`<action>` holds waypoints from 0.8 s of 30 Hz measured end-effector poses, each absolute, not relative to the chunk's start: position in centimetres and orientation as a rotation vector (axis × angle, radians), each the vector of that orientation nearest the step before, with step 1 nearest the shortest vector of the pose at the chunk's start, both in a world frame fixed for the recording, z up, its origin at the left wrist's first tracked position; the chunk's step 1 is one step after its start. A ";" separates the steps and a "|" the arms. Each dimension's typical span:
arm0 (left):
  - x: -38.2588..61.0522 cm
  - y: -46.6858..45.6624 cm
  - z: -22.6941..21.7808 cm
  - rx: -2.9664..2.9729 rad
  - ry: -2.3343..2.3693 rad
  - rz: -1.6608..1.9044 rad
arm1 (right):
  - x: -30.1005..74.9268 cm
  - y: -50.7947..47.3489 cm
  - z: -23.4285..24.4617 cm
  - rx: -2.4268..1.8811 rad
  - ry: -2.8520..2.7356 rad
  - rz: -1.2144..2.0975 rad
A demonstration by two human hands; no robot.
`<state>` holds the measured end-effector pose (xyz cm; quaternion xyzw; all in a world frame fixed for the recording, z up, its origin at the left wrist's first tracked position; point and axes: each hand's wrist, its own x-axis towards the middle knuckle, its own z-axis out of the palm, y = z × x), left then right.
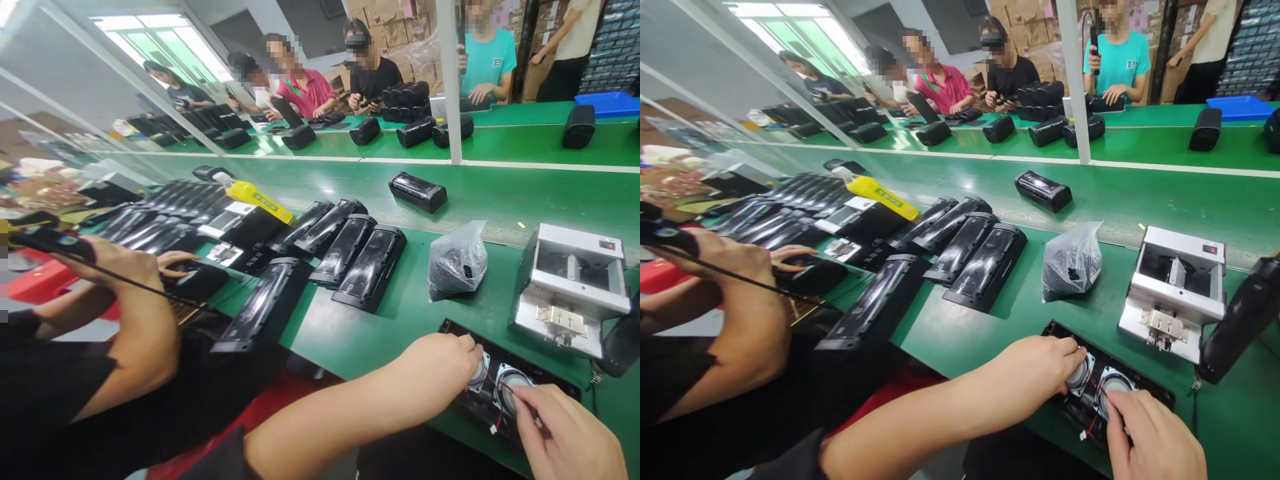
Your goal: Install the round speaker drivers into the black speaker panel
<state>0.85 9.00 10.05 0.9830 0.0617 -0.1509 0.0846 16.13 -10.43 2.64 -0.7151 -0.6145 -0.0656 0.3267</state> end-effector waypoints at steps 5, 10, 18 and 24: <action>0.8 9.1 10.0 2.930 0.174 -0.484 | 16.8 -10.6 2.3 -1.830 -1.662 -0.221; 0.2 8.8 10.3 2.928 0.179 -0.414 | 16.8 -10.8 2.4 -1.846 -1.672 -0.236; -0.3 9.2 9.7 2.912 0.093 -0.337 | 16.8 -10.9 2.4 -1.863 -1.670 -0.216; -0.2 9.5 9.6 2.895 0.091 -0.363 | 17.1 -11.2 2.6 -1.857 -1.709 -0.163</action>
